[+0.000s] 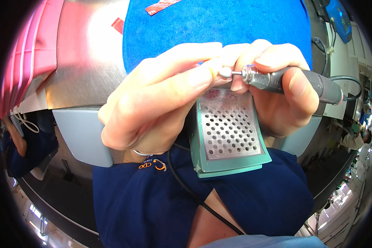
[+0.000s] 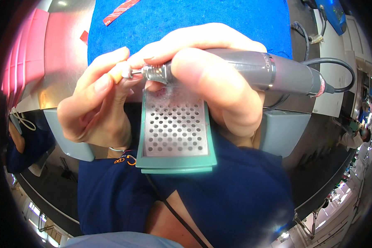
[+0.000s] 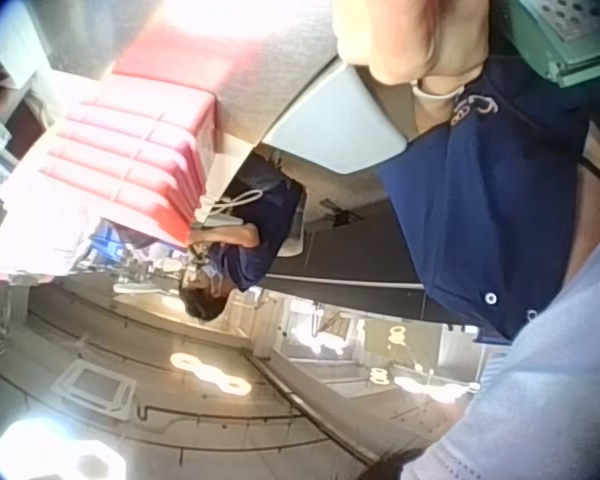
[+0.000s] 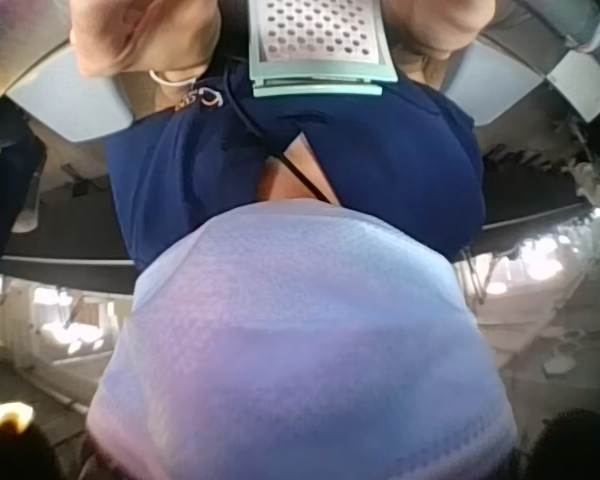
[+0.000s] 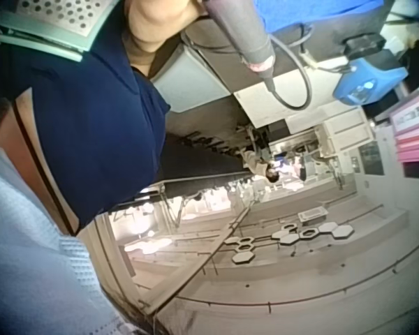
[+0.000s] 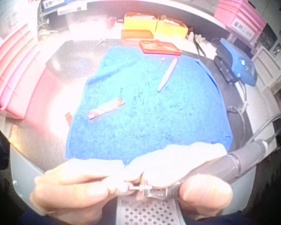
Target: The person grinds a dental piece using a handheld rotary tool, replaces the bit on the rotary tool, grinds the piece with the new bit, and turns the dental piece between both hands.
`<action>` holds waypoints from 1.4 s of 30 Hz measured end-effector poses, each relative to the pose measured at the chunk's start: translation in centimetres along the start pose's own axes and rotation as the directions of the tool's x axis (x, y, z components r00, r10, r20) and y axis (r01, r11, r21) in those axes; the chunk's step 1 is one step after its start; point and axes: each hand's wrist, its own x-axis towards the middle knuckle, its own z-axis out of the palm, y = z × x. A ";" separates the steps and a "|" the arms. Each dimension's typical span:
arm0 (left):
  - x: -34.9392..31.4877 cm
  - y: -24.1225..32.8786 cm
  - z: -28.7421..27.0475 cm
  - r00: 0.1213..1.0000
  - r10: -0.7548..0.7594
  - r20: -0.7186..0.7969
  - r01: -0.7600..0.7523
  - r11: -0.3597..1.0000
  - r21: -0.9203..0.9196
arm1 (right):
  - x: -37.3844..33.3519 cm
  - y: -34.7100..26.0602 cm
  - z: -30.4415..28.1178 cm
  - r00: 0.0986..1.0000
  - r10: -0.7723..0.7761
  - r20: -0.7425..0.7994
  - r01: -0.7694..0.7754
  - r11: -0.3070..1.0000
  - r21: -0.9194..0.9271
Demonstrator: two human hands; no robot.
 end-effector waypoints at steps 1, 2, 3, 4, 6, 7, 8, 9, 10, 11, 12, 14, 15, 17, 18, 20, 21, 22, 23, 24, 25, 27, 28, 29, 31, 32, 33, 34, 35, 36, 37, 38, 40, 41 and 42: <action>-0.1 0.3 -0.1 0.999 -0.035 0.000 0.035 0.999 -0.004 | 0.0 0.0 0.0 1.000 0.003 -0.003 -0.003 1.000 0.011; -0.1 0.4 -0.1 0.999 -0.051 0.000 0.051 0.999 -0.006 | 0.1 0.0 -0.4 1.000 -0.003 0.019 0.004 1.000 -0.028; -0.1 0.5 -0.2 0.998 -0.068 0.000 0.068 0.998 -0.008 | 0.1 0.0 -0.4 1.000 -0.007 0.031 0.008 0.999 -0.046; -0.1 0.5 -0.2 0.999 -0.050 0.002 0.050 0.999 0.004 | 0.1 0.0 -0.4 0.999 -0.011 0.043 0.013 0.998 -0.066; -0.1 0.2 -0.2 0.999 -0.035 0.005 0.034 0.999 0.015 | 0.1 0.2 -0.2 0.999 -0.005 0.044 0.005 1.000 -0.002; 0.0 -0.1 -0.1 1.000 -0.015 -0.002 0.015 0.999 -0.029 | 0.1 0.3 -0.3 0.999 -0.001 0.042 0.000 1.000 0.021; 0.1 -0.2 -0.1 1.000 -0.007 -0.006 0.006 0.999 -0.051 | 0.2 0.5 -0.4 1.000 -0.011 0.027 0.010 0.998 0.064; 0.3 -0.1 -0.1 1.000 0.007 -0.009 -0.008 0.997 -0.074 | 0.1 0.5 -0.4 1.000 -0.020 0.020 0.018 0.996 0.084; 0.5 0.1 -0.1 0.999 -0.005 0.041 0.007 0.999 -0.037 | 0.0 0.5 -0.4 1.000 -0.028 0.013 0.027 0.994 0.102; 0.7 0.2 -0.1 0.998 -0.011 0.067 0.012 1.000 -0.020 | -0.1 0.5 -0.4 0.999 -0.034 0.011 0.033 0.996 0.083; 0.9 0.4 -0.1 0.996 -0.019 0.090 0.019 1.000 0.002 | -0.2 0.4 -0.3 0.999 -0.036 0.012 0.035 0.997 0.075; 0.8 0.5 0.1 0.993 -0.028 0.115 0.019 0.996 0.083 | -0.2 0.2 0.1 0.999 -0.031 -0.035 0.033 0.998 0.053; 0.7 0.6 0.1 0.992 -0.033 0.120 0.020 0.994 0.111 | -0.1 0.2 0.4 0.998 -0.026 -0.056 0.028 0.998 0.047; -0.1 0.5 0.7 0.997 -0.072 -0.017 0.073 0.995 0.070 | 0.0 0.0 0.9 0.996 -0.011 -0.093 0.014 0.999 0.033; -0.3 0.5 0.8 0.994 -0.085 -0.062 0.089 0.995 0.055 | -0.1 -0.1 0.9 0.995 -0.006 -0.101 0.009 1.000 0.029; -0.4 0.6 0.8 0.995 -0.076 -0.064 0.080 0.994 0.075 | -0.1 -0.2 0.7 0.995 -0.005 -0.098 0.004 1.000 -0.013; -0.4 0.6 0.9 0.995 -0.072 -0.064 0.077 0.994 0.079 | -0.1 -0.2 0.7 0.996 -0.008 -0.094 0.005 0.999 -0.034; -0.4 0.6 1.0 0.995 -0.080 -0.065 0.084 0.995 0.052 | -0.2 -0.2 0.6 0.996 -0.010 -0.090 0.005 0.998 -0.055; -0.5 0.6 1.1 0.994 -0.085 -0.066 0.087 0.995 0.038 | -0.2 -0.3 0.6 0.997 -0.006 -0.082 -0.001 0.997 -0.075; -0.5 0.6 1.1 0.994 -0.089 -0.067 0.091 0.996 0.026 | -0.1 -0.3 0.6 0.997 -0.002 -0.077 -0.004 0.996 -0.085; -0.5 0.5 1.1 0.995 -0.074 -0.073 0.074 0.997 -0.004 | -0.1 -0.4 0.6 0.997 0.000 -0.072 -0.007 0.996 -0.094; -0.3 0.4 1.0 0.995 -0.060 -0.078 0.058 0.998 -0.033 | -0.1 -0.6 0.6 0.996 0.013 -0.083 -0.027 0.986 -0.167; 0.0 0.4 0.9 0.998 -0.049 -0.049 0.044 0.995 -0.087 | -0.1 -0.7 0.6 0.996 0.017 -0.087 -0.033 0.981 -0.190; 0.1 0.4 0.8 0.998 -0.043 -0.035 0.039 0.993 -0.115 | -0.1 -0.8 0.1 0.999 0.031 -0.041 -0.040 0.975 -0.220; 0.1 0.3 0.9 0.999 -0.036 -0.038 0.029 0.986 -0.163 | -0.1 -0.8 0.1 0.999 0.049 0.004 -0.046 0.966 -0.254; 0.1 0.3 0.9 0.998 -0.035 -0.046 0.027 0.985 -0.173 | 0.0 -0.7 0.6 0.999 0.030 -0.041 -0.040 0.958 -0.283; 0.2 0.2 0.9 0.998 -0.034 -0.054 0.024 0.983 -0.183 | 0.0 -0.7 0.6 0.998 0.017 -0.062 -0.035 0.954 -0.298; 0.2 0.0 0.8 0.999 -0.019 -0.036 0.011 0.981 -0.196 | 0.0 -0.7 0.6 0.996 0.006 -0.084 -0.032 0.950 -0.312; 0.2 0.0 0.8 1.000 -0.012 -0.027 0.006 0.979 -0.203 | -0.1 -0.6 0.3 0.999 0.013 -0.051 -0.026 0.963 -0.267; 0.2 -0.1 0.7 1.000 -0.004 -0.019 0.000 0.978 -0.209 | -0.1 -0.6 0.2 0.999 0.017 -0.035 -0.025 0.969 -0.245; 0.1 0.0 0.7 1.000 -0.011 -0.023 0.007 0.983 -0.183 | -0.1 -0.6 0.2 1.000 0.020 -0.019 -0.024 0.975 -0.222; 0.1 0.0 0.7 1.000 -0.015 -0.025 0.010 0.985 -0.170 | -0.1 -0.7 0.2 0.999 0.017 -0.038 -0.027 0.967 -0.254; 0.0 0.0 0.8 0.999 -0.015 -0.030 0.010 0.986 -0.166 | 0.0 -0.6 0.1 0.998 0.011 -0.057 -0.027 0.958 -0.285; 0.1 -0.1 0.8 0.999 -0.014 -0.032 0.008 0.985 -0.171 | -0.1 -0.4 -0.1 1.000 0.017 -0.013 -0.019 0.978 -0.210; 0.0 -0.1 0.7 0.999 -0.013 -0.034 0.007 0.984 -0.175 | -0.1 -0.3 -0.1 1.000 0.020 0.008 -0.018 0.985 -0.172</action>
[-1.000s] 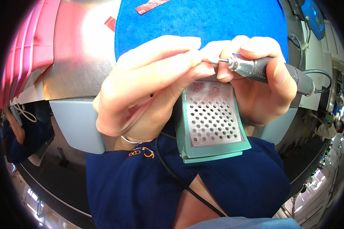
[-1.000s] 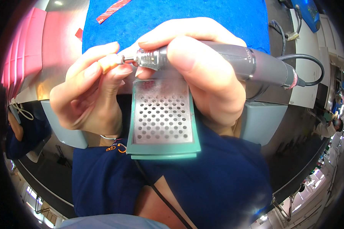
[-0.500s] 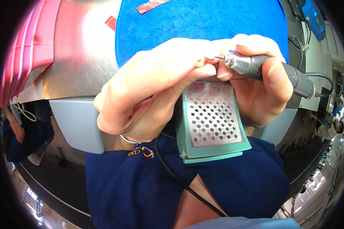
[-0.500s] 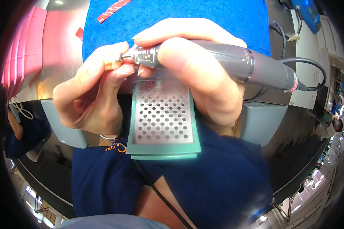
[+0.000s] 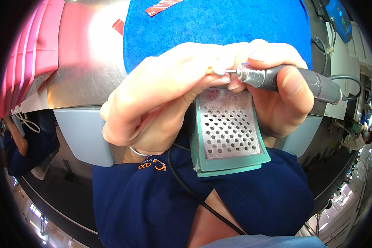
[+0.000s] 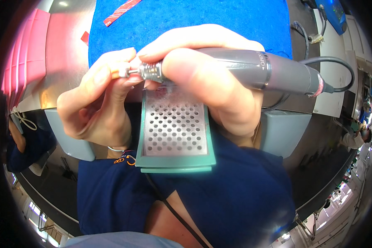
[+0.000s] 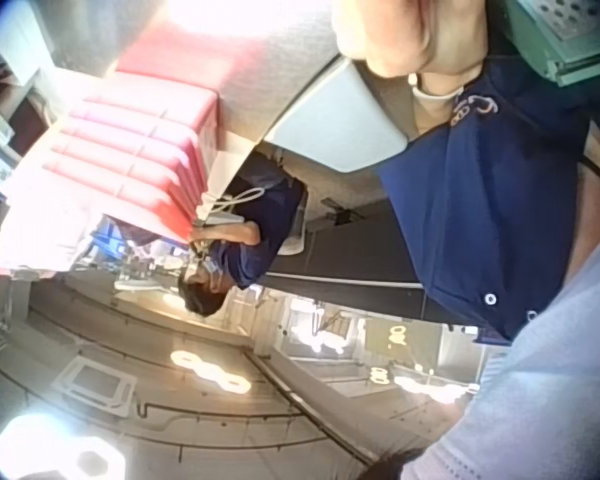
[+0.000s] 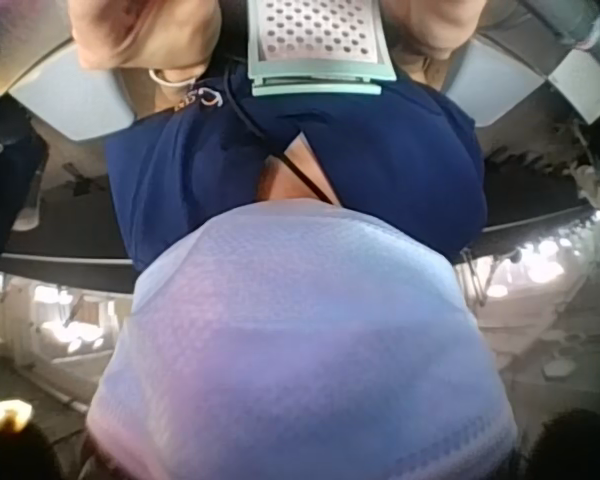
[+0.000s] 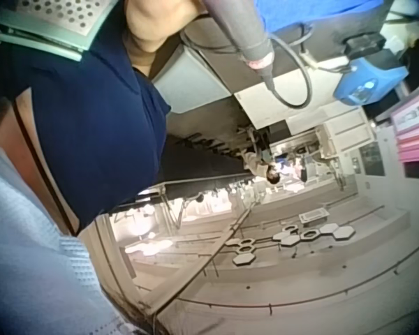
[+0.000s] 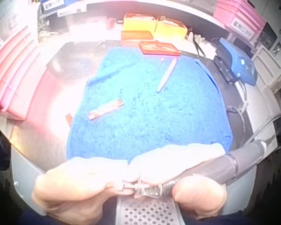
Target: The person grinds a dental piece using a handheld rotary tool, replaces the bit on the rotary tool, grinds the piece with the new bit, and turns the dental piece between both hands.
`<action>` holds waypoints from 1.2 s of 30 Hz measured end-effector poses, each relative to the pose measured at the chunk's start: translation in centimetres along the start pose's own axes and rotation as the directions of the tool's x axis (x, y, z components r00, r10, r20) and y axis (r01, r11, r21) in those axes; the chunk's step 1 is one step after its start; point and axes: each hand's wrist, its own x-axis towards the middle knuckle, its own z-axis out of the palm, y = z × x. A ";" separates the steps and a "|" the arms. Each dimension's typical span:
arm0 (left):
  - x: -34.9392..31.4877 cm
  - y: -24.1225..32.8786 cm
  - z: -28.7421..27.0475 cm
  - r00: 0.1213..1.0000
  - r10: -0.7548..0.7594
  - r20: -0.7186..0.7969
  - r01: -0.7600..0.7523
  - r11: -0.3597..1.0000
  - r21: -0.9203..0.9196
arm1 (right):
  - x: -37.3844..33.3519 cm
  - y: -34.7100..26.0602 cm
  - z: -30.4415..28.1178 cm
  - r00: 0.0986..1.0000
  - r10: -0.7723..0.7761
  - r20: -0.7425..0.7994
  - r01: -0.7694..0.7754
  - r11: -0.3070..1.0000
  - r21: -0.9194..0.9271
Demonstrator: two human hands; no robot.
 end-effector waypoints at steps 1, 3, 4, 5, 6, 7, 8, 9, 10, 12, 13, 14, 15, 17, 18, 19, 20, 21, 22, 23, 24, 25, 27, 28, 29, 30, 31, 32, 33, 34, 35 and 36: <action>0.0 0.0 -0.1 1.000 0.021 0.010 -0.021 0.999 0.049 | 0.0 0.0 0.0 1.000 -0.002 0.022 0.001 0.999 0.039; 0.1 0.0 -0.2 0.999 0.042 0.020 -0.044 0.994 0.097 | 0.0 0.0 -0.1 1.000 0.007 0.006 -0.008 0.996 0.086; 0.2 0.3 -0.1 0.999 0.021 0.034 -0.026 0.988 0.150 | 0.0 0.1 -0.1 1.000 0.011 0.000 -0.011 0.995 0.100; 0.3 0.3 -0.1 0.999 0.011 0.040 -0.018 0.984 0.175 | -0.1 0.1 -0.2 1.000 -0.004 -0.018 0.005 0.998 0.070; 0.4 0.4 -0.2 0.999 -0.001 0.046 -0.008 0.979 0.203 | -0.1 0.0 0.0 1.000 -0.009 -0.027 0.010 0.998 0.057; 0.5 0.3 -0.3 0.999 -0.010 0.043 0.002 0.981 0.193 | -0.1 -0.1 0.1 0.999 -0.015 -0.036 0.016 0.999 0.044; 0.5 0.4 -0.3 0.999 -0.015 0.042 0.007 0.982 0.188 | 0.1 -0.4 0.3 0.998 0.002 -0.055 0.001 0.999 0.042; 0.4 0.3 -0.3 0.999 -0.019 0.040 0.011 0.983 0.184 | 0.1 -0.4 0.5 0.998 0.009 -0.063 -0.006 0.999 0.043; 0.1 0.4 0.0 0.999 -0.046 -0.010 0.047 0.976 0.214 | 0.2 -0.4 0.6 0.997 0.016 -0.071 -0.013 0.999 0.043; 0.0 0.2 0.3 0.995 -0.071 -0.064 0.084 0.967 0.241 | 0.3 -0.4 0.7 0.995 0.008 -0.102 -0.006 1.000 0.026; 0.1 0.1 0.5 0.996 -0.065 -0.053 0.076 0.969 0.234 | 0.3 -0.4 0.6 0.994 0.008 -0.112 -0.006 1.000 0.018; 0.1 0.0 0.6 0.997 -0.062 -0.049 0.072 0.970 0.230 | 0.3 -0.3 0.5 0.993 0.002 -0.115 0.001 1.000 0.020; 0.1 -0.1 0.4 0.997 -0.060 -0.041 0.067 0.971 0.228 | 0.5 -0.1 0.8 0.993 -0.005 -0.118 0.007 1.000 0.022; 0.0 -0.2 0.0 0.997 -0.048 -0.055 0.058 0.978 0.201 | 0.6 -0.1 0.6 0.994 0.003 -0.110 -0.002 1.000 0.008; 0.0 -0.2 -0.1 0.997 -0.044 -0.058 0.054 0.980 0.190 | 0.7 0.0 0.5 0.994 0.010 -0.108 -0.010 1.000 -0.001; 0.2 -0.2 -0.3 0.998 -0.048 -0.037 0.055 0.975 0.214 | 0.8 0.0 0.6 0.994 0.015 -0.105 -0.016 1.000 -0.012; 0.3 -0.3 -0.4 0.998 -0.051 -0.025 0.055 0.973 0.225 | 1.0 0.0 0.7 0.995 0.002 -0.102 -0.005 1.000 -0.027; 0.3 -0.3 -0.7 0.998 -0.053 -0.018 0.056 0.970 0.238 | 1.2 0.0 0.8 0.995 -0.003 -0.098 -0.001 0.999 -0.035; 0.3 -0.6 -0.9 0.998 -0.050 -0.029 0.055 0.979 0.195 | 1.3 0.1 0.9 0.996 -0.008 -0.093 0.004 0.999 -0.042; 0.3 -0.6 -1.0 0.998 -0.050 -0.035 0.055 0.983 0.173 | 1.4 0.0 0.9 0.996 0.023 -0.090 -0.028 0.998 -0.050; 0.3 -0.6 -1.1 0.998 -0.048 -0.038 0.053 0.987 0.151 | 1.4 0.1 1.0 0.995 0.037 -0.090 -0.042 0.998 -0.053; 0.4 -0.4 -1.1 0.997 -0.061 -0.046 0.068 0.984 0.165 | 1.5 0.1 1.1 0.995 0.051 -0.090 -0.056 0.997 -0.056; 0.3 -0.4 -1.1 0.996 -0.074 -0.057 0.083 0.980 0.178 | 1.5 0.4 1.3 0.992 0.009 -0.127 -0.013 1.000 -0.026; 0.1 -0.5 -1.0 0.994 -0.074 -0.077 0.084 0.986 0.142 | 1.5 0.4 1.3 0.991 -0.003 -0.137 0.001 1.000 -0.016; 0.0 -0.5 -0.9 0.993 -0.074 -0.088 0.084 0.989 0.124 | 1.5 0.2 1.1 0.994 0.018 -0.107 -0.023 0.999 -0.042; 0.0 -0.5 -0.9 0.993 -0.074 -0.095 0.084 0.991 0.106 | 1.6 0.2 1.1 0.995 0.027 -0.095 -0.032 0.998 -0.053; 0.0 -0.4 -0.9 0.992 -0.085 -0.093 0.095 0.989 0.110 | 1.5 0.2 1.0 0.996 0.037 -0.083 -0.042 0.997 -0.066; 0.0 -0.4 -0.9 0.992 -0.090 -0.091 0.100 0.989 0.112 | 1.5 0.4 1.1 0.994 0.015 -0.105 -0.023 0.997 -0.075; 0.1 -0.4 -1.0 0.991 -0.096 -0.090 0.106 0.988 0.113 | 1.6 0.4 1.1 0.993 0.004 -0.116 -0.013 0.997 -0.081; 0.1 -0.5 -1.1 0.992 -0.090 -0.085 0.099 0.990 0.105 | 1.6 0.5 1.1 0.992 -0.008 -0.128 -0.003 0.996 -0.086; 0.1 -0.6 -1.1 0.993 -0.087 -0.082 0.095 0.990 0.101 | 1.6 0.4 1.0 0.995 0.010 -0.104 -0.020 0.995 -0.096; 0.2 -0.6 -1.2 0.993 -0.085 -0.081 0.093 0.991 0.100 | 1.8 0.3 0.8 0.996 0.021 -0.091 -0.030 0.995 -0.098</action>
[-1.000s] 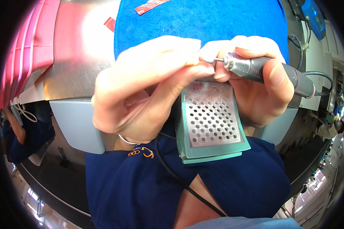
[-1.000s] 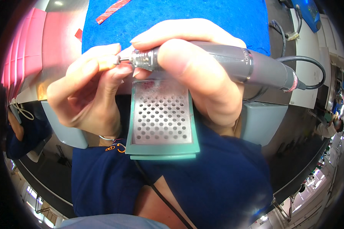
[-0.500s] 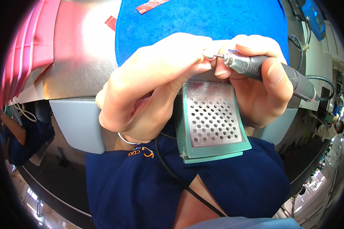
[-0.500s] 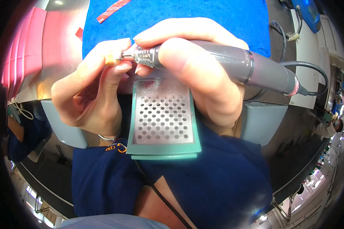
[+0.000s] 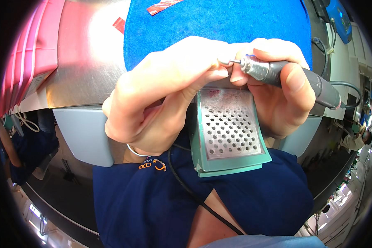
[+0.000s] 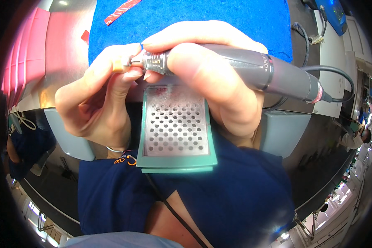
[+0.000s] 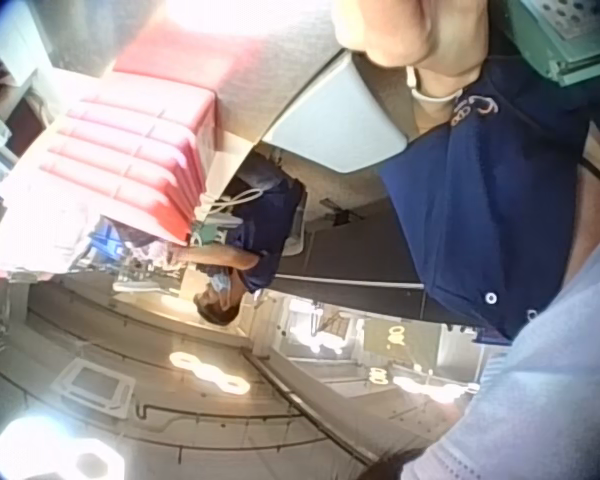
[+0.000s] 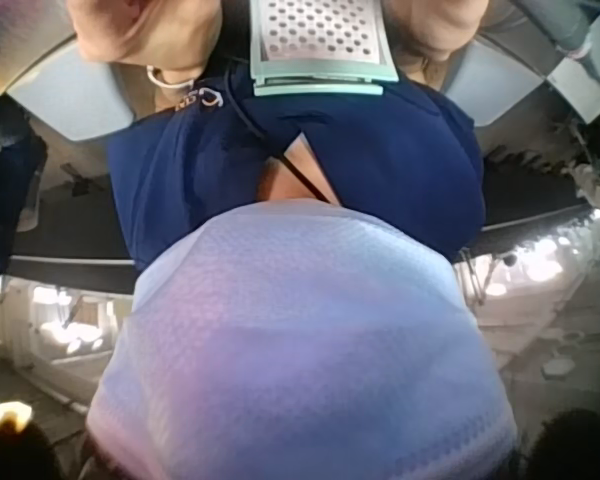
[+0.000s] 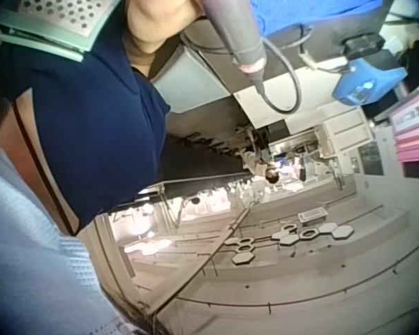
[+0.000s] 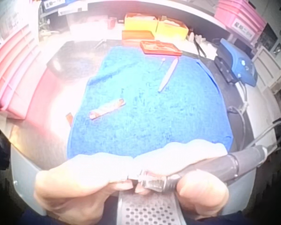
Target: The person grinds a dental piece using a handheld rotary tool, replaces the bit on the rotary tool, grinds the piece with the new bit, and turns the dental piece between both hands.
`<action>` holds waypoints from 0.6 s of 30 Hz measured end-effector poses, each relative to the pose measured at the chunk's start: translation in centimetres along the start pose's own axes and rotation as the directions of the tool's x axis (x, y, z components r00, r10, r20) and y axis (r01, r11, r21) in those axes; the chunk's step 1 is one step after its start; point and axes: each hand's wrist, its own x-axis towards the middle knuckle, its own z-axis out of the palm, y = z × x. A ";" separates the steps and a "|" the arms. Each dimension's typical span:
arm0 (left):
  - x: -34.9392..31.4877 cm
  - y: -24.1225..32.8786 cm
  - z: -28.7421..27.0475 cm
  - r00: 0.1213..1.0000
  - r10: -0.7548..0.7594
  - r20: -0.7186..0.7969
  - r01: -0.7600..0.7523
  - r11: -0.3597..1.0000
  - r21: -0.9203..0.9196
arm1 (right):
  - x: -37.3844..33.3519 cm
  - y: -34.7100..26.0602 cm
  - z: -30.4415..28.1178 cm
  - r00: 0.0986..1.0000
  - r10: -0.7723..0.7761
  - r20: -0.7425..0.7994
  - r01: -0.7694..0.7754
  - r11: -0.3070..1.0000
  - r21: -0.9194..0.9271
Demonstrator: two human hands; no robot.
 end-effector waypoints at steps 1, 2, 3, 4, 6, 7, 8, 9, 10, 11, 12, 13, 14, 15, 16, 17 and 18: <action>0.1 0.1 0.0 1.000 -0.005 -0.007 0.005 1.000 0.003 | 0.1 0.0 0.1 1.000 0.010 0.015 -0.010 1.000 -0.004; 0.2 0.1 0.0 1.000 -0.007 -0.011 0.007 1.000 0.005 | 0.2 0.1 0.2 1.000 0.000 0.000 0.000 1.000 -0.008; 0.1 0.1 -0.1 1.000 -0.009 -0.013 0.009 1.000 0.003 | 0.2 0.2 0.2 1.000 -0.006 -0.011 0.006 1.000 -0.012; 0.1 -0.1 -0.2 1.000 -0.007 0.005 0.007 1.000 0.010 | 0.2 0.3 0.2 1.000 -0.014 -0.022 0.014 1.000 -0.015; 0.1 -0.2 -0.2 1.000 -0.005 0.020 0.005 1.000 0.017 | 0.2 0.4 0.0 1.000 0.000 0.003 0.000 1.000 -0.003; 0.1 -0.2 -0.2 1.000 -0.009 0.015 0.009 1.000 0.008 | 0.2 0.3 -0.1 1.000 0.006 0.013 -0.006 1.000 0.001; 0.1 -0.2 -0.2 1.000 -0.011 0.011 0.010 1.000 0.004 | 0.2 0.4 -0.1 1.000 -0.003 0.005 0.003 1.000 0.008; 0.1 -0.2 0.0 1.000 -0.012 0.011 0.012 1.000 -0.001 | 0.1 0.4 -0.1 1.000 -0.010 -0.002 0.010 1.000 0.012; 0.0 -0.2 0.0 1.000 -0.011 0.009 0.011 1.000 0.017 | 0.1 0.4 -0.2 1.000 -0.017 -0.008 0.017 1.000 0.015; 0.0 -0.1 0.1 1.000 -0.010 0.008 0.010 1.000 0.025 | 0.0 0.4 -0.3 1.000 -0.010 0.010 0.010 0.999 0.036; 0.0 -0.1 0.2 1.000 -0.012 0.008 0.012 0.999 0.034 | 0.0 0.4 -0.4 1.000 -0.006 0.018 0.005 0.999 0.048; 0.1 0.0 0.4 1.000 -0.021 -0.004 0.021 1.000 0.009 | -0.1 0.4 -0.5 1.000 -0.002 0.026 0.000 0.998 0.059; 0.1 0.1 0.3 1.000 -0.024 -0.009 0.024 1.000 -0.004 | -0.1 0.4 -0.4 1.000 -0.003 0.018 0.002 0.998 0.064; 0.1 0.1 0.4 0.999 -0.030 -0.017 0.029 0.999 -0.016 | -0.2 0.3 -0.4 1.000 -0.002 0.015 0.001 0.998 0.067; 0.1 0.1 0.1 1.000 -0.023 0.004 0.023 1.000 -0.012 | -0.2 0.3 -0.1 1.000 -0.004 0.012 0.003 0.998 0.069; 0.1 0.0 0.1 1.000 -0.020 0.014 0.020 1.000 -0.010 | -0.2 0.2 0.0 1.000 0.001 0.011 -0.002 0.999 0.052; 0.1 0.0 0.1 1.000 -0.016 0.023 0.016 1.000 -0.007 | -0.2 0.2 0.0 1.000 0.004 0.012 -0.004 0.999 0.044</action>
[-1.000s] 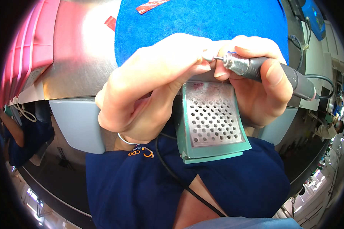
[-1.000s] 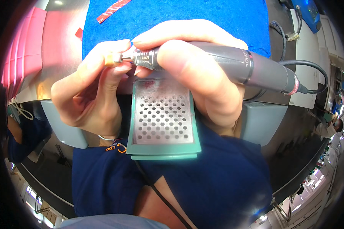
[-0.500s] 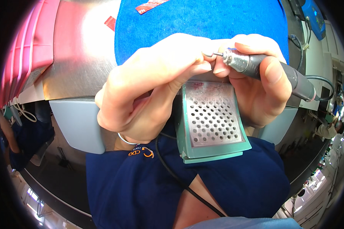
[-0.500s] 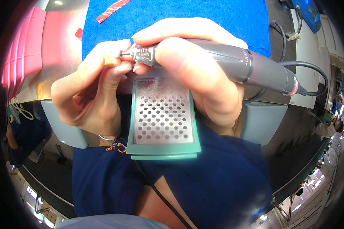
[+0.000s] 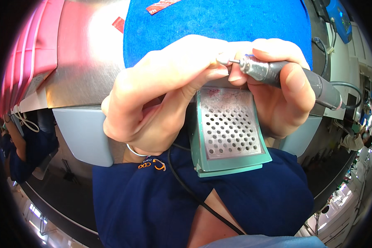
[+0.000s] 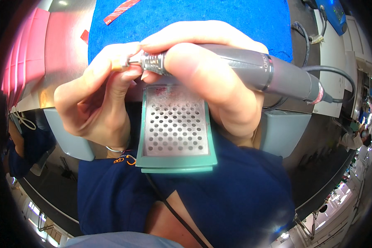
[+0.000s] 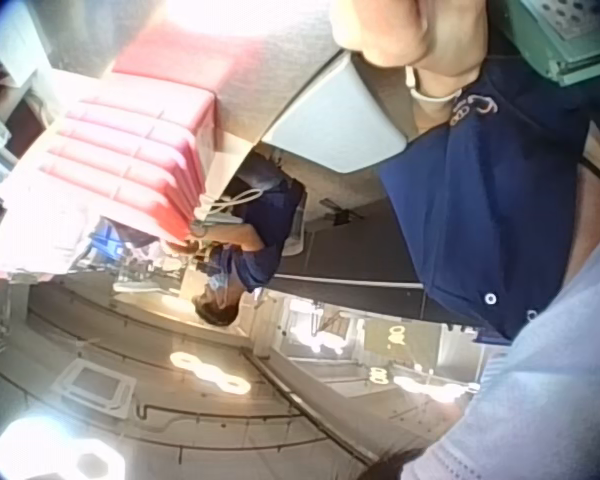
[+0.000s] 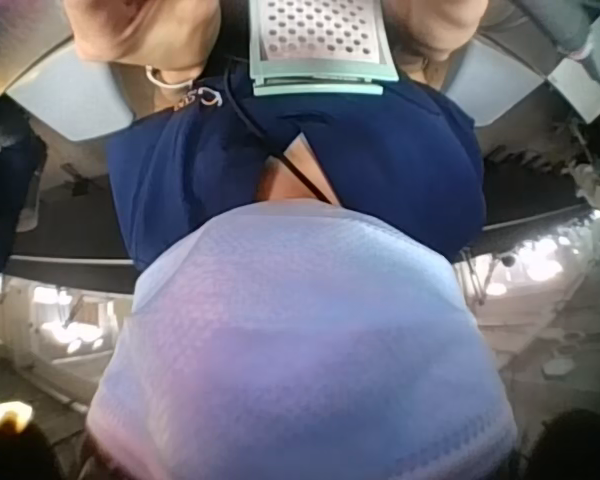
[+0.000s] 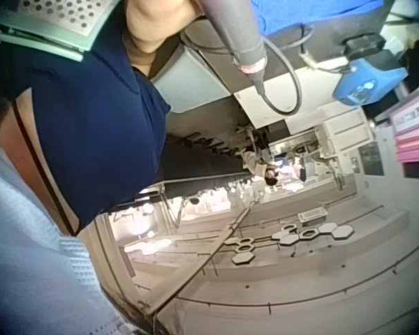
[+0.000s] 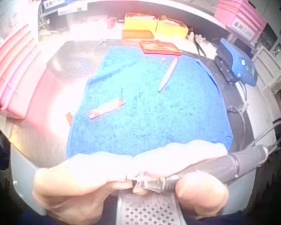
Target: The person grinds a dental piece using a handheld rotary tool, replaces the bit on the rotary tool, grinds the piece with the new bit, and turns the dental piece between both hands.
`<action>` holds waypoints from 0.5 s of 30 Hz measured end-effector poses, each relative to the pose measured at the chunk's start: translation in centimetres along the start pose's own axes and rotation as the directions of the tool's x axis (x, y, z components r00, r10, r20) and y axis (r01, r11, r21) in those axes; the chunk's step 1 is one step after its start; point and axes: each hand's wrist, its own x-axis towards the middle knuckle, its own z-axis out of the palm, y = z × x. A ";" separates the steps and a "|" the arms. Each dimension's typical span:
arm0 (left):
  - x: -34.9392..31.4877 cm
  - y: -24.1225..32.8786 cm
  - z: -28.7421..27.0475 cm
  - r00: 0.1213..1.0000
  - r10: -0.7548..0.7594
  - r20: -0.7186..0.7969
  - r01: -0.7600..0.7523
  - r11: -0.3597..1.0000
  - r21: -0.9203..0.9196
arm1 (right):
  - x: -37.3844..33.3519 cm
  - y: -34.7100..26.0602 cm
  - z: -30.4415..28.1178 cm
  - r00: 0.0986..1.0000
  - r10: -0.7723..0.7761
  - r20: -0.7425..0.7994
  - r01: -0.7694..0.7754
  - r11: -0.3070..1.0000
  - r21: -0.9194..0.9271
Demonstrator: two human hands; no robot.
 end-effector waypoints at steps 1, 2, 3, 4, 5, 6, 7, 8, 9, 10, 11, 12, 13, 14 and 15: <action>0.0 0.0 0.2 1.000 0.009 -0.019 -0.010 0.999 -0.034 | -0.1 0.0 0.0 1.000 0.004 0.001 -0.004 1.000 -0.008; 0.0 -0.1 0.3 0.999 0.014 -0.029 -0.015 0.999 -0.050 | -0.1 0.0 -0.1 1.000 0.003 0.002 -0.003 1.000 0.019; 0.0 -0.3 0.3 0.999 0.018 -0.038 -0.021 0.997 -0.070 | -0.1 0.2 -0.2 1.000 0.003 0.001 -0.003 1.000 0.030; 0.0 -0.5 0.4 0.999 0.032 -0.034 -0.035 0.995 -0.092 | -0.2 0.1 -0.2 1.000 0.001 0.000 -0.001 0.999 0.041; 0.0 -0.5 0.4 0.999 0.039 -0.032 -0.042 0.994 -0.103 | -0.2 0.2 -0.1 1.000 -0.001 -0.007 0.001 0.999 0.048; 0.1 -0.5 0.4 0.999 0.046 -0.029 -0.049 0.993 -0.112 | -0.2 0.1 -0.2 1.000 -0.003 -0.009 0.003 0.998 0.056; 0.3 -0.4 0.2 0.998 0.062 0.017 -0.061 0.996 -0.068 | -0.3 0.1 -0.3 1.000 -0.004 -0.012 0.005 0.998 0.062; 0.3 -0.2 0.3 0.997 0.069 0.041 -0.067 0.997 -0.047 | -0.4 0.2 -0.6 1.000 -0.009 0.009 0.008 0.993 0.118; 0.3 -0.2 0.3 0.995 0.076 0.063 -0.075 0.997 -0.025 | -0.3 0.2 -0.4 1.000 -0.011 0.021 0.008 0.990 0.144; -0.1 0.0 0.7 0.999 0.037 -0.015 -0.037 0.999 0.009 | -0.3 0.3 -0.4 0.999 -0.014 0.033 0.009 0.985 0.171; -0.2 -0.1 0.8 0.998 0.019 -0.055 -0.018 1.000 0.025 | -0.3 0.1 0.0 1.000 -0.001 -0.017 0.004 0.987 0.162; -0.3 -0.2 1.0 0.996 0.001 -0.094 0.003 0.999 0.040 | -0.3 0.0 0.1 0.999 0.005 -0.041 0.001 0.987 0.159; -0.2 -0.5 1.0 0.995 0.035 -0.090 -0.032 0.999 0.037 | -0.3 0.0 0.2 0.998 0.012 -0.066 -0.002 0.988 0.155; -0.3 -0.5 0.9 0.995 0.053 -0.089 -0.050 0.998 0.035 | -0.3 0.0 0.2 0.998 0.009 -0.061 0.000 0.991 0.132; -0.2 -0.6 0.9 0.994 0.069 -0.084 -0.066 0.997 0.032 | -0.3 0.0 0.3 0.998 0.007 -0.062 0.001 0.993 0.120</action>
